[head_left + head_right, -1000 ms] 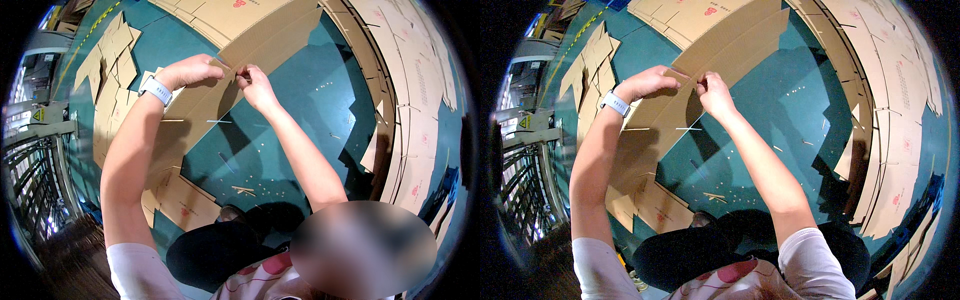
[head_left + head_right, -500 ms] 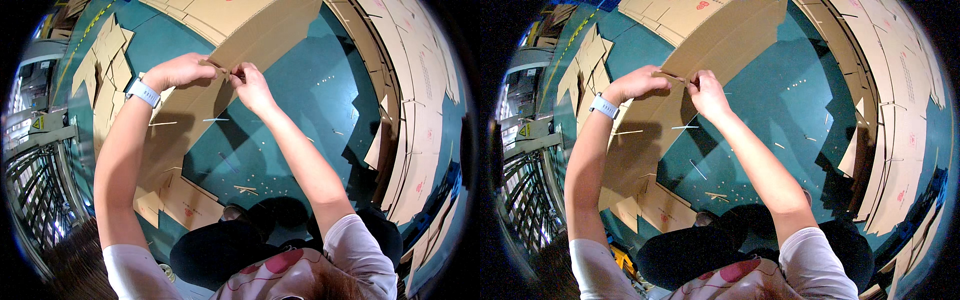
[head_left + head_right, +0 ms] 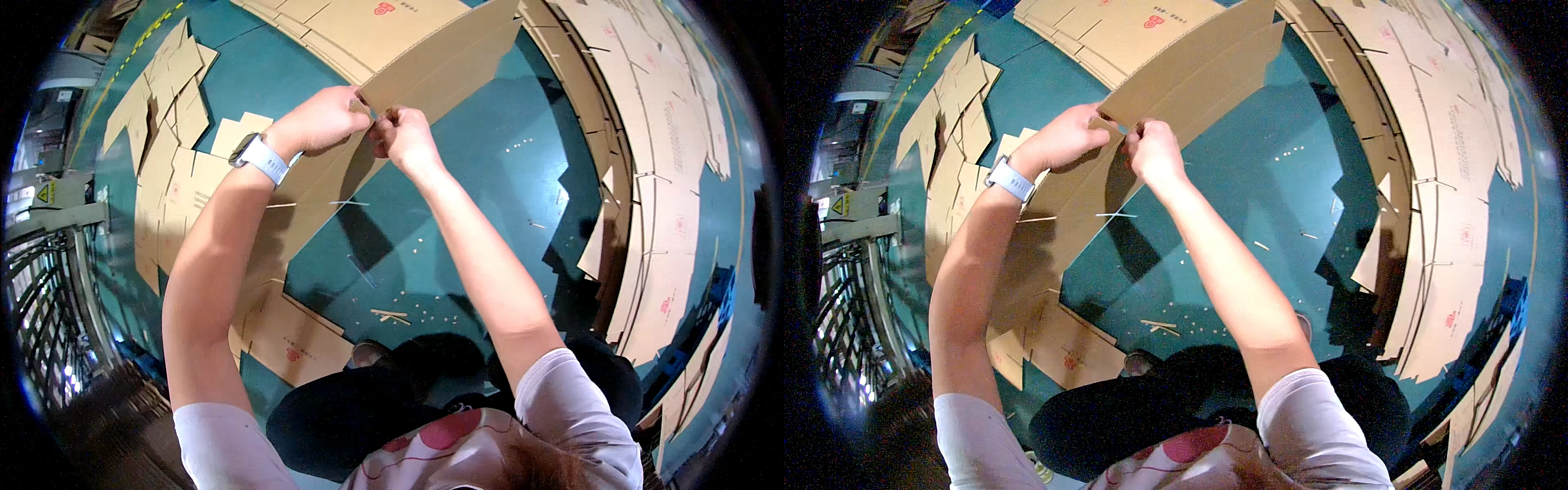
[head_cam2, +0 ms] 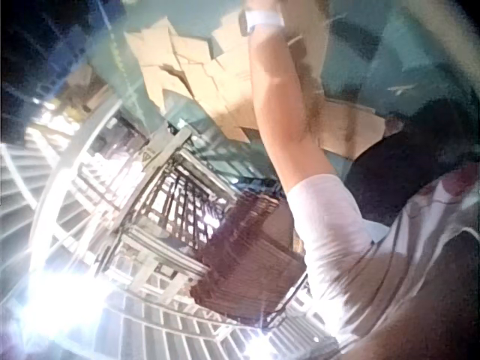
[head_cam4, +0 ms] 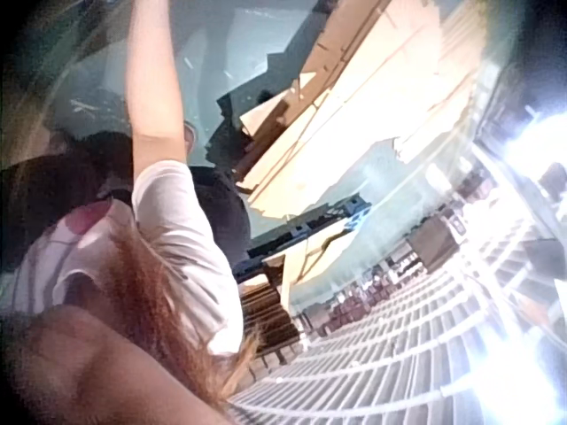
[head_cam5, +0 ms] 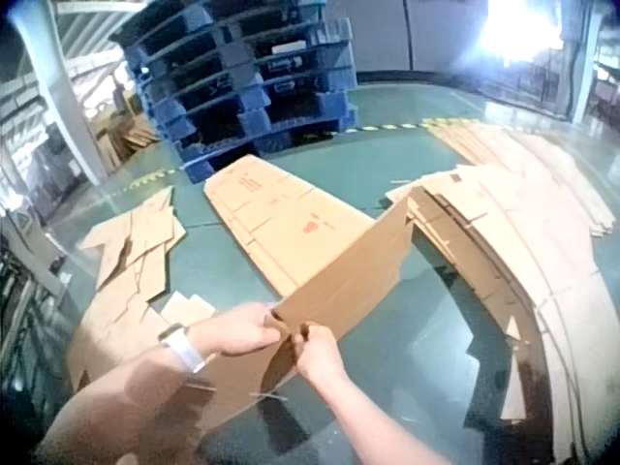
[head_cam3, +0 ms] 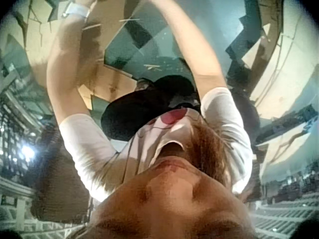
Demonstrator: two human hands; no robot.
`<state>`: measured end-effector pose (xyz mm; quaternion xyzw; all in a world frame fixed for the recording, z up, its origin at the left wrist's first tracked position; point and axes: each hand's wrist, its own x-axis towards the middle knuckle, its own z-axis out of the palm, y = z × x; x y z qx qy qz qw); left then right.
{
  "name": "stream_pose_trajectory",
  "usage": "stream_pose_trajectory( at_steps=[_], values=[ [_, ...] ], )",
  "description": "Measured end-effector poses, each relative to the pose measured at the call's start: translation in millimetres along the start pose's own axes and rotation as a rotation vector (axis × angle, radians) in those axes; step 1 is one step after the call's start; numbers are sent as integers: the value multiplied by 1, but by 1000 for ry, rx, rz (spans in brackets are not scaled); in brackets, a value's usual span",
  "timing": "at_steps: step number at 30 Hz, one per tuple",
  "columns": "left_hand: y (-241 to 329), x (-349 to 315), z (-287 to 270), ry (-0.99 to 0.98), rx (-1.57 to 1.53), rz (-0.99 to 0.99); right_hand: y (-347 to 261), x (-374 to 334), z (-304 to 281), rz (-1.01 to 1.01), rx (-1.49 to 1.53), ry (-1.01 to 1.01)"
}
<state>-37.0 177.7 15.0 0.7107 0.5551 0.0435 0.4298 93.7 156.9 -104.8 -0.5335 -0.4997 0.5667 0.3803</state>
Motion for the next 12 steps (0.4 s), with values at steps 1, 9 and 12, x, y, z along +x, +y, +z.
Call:
stream_pose_trajectory(
  at_steps=[1,9,12],
  values=[
    [-2,2,1,16,-1,42,5,3,1,-48,-108,39],
    [-18,3,4,-59,-224,26,-10,-22,22,-326,-464,361],
    [-22,5,-2,-66,-138,-85,-2,-17,19,-519,-563,324]
  ],
)
